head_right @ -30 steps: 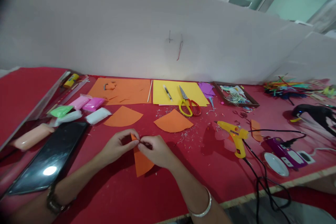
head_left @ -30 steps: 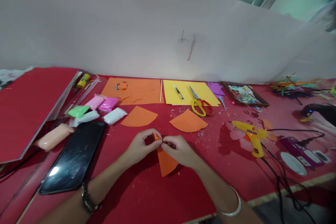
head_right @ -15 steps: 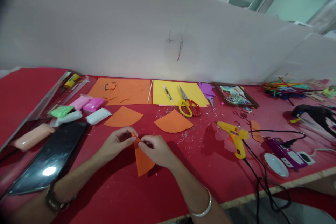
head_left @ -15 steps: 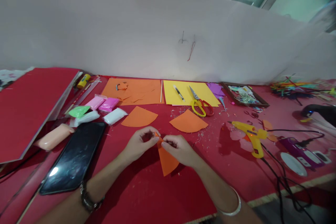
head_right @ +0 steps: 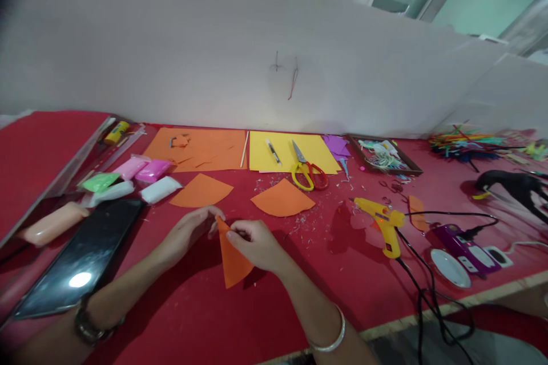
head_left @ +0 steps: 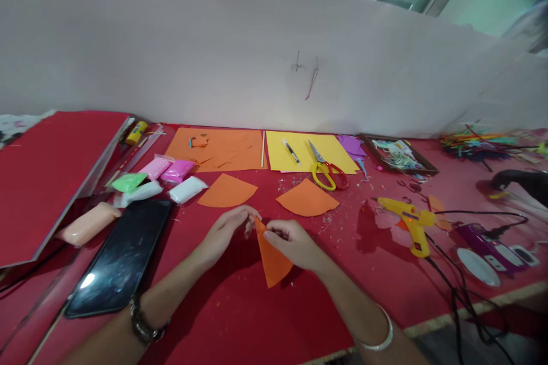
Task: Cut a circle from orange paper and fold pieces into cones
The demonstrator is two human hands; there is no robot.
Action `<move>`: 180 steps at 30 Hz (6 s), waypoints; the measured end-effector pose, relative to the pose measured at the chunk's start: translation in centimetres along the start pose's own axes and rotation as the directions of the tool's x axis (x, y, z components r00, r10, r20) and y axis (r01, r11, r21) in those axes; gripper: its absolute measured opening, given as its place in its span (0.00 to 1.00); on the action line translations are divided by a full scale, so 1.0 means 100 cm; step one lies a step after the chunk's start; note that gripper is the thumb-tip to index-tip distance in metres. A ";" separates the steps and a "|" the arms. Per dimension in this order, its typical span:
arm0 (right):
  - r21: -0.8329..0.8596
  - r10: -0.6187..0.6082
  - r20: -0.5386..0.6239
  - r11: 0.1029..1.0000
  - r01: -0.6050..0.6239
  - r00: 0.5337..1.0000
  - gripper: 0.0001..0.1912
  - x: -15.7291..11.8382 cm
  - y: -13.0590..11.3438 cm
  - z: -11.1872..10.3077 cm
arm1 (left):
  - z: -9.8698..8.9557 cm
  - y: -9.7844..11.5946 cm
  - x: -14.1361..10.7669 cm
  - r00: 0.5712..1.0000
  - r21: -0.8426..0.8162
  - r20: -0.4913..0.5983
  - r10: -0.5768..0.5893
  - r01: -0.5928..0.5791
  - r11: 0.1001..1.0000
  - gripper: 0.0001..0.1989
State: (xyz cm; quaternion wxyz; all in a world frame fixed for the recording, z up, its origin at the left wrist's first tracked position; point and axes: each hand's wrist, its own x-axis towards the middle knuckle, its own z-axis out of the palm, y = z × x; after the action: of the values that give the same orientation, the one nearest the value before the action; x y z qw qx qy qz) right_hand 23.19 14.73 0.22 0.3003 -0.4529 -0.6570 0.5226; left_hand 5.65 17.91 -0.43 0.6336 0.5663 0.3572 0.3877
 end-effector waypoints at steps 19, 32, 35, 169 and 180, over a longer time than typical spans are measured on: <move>0.031 0.006 0.004 0.999 -0.006 1.000 0.13 0.000 0.001 0.000 | 0.000 0.005 0.003 0.998 -0.243 0.005 -0.066 0.065 0.968 0.18; 0.019 0.023 0.002 1.000 -0.023 1.000 0.11 0.001 -0.001 0.000 | 0.000 0.003 0.001 0.997 -0.326 -0.057 -0.060 0.038 0.945 0.11; 0.045 0.032 -0.003 0.999 -0.032 0.999 0.11 0.001 0.000 0.001 | -0.001 0.001 0.001 0.996 -0.315 -0.071 -0.056 0.031 0.949 0.10; 0.198 0.059 -0.036 0.979 -0.050 0.998 0.12 0.005 0.008 -0.003 | -0.013 -0.003 0.006 0.916 0.105 -0.399 0.028 0.016 0.994 0.13; -0.035 0.030 -0.039 0.999 -0.031 0.999 0.06 0.002 0.001 -0.001 | -0.002 0.001 0.002 0.984 0.650 0.002 0.177 -0.136 0.748 0.15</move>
State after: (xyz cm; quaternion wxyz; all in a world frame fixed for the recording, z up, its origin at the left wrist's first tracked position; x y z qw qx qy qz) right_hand 23.20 14.97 0.12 0.2966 -0.4781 -0.6534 0.5065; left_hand 5.54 18.15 -0.33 0.3536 0.7661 0.4389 0.3088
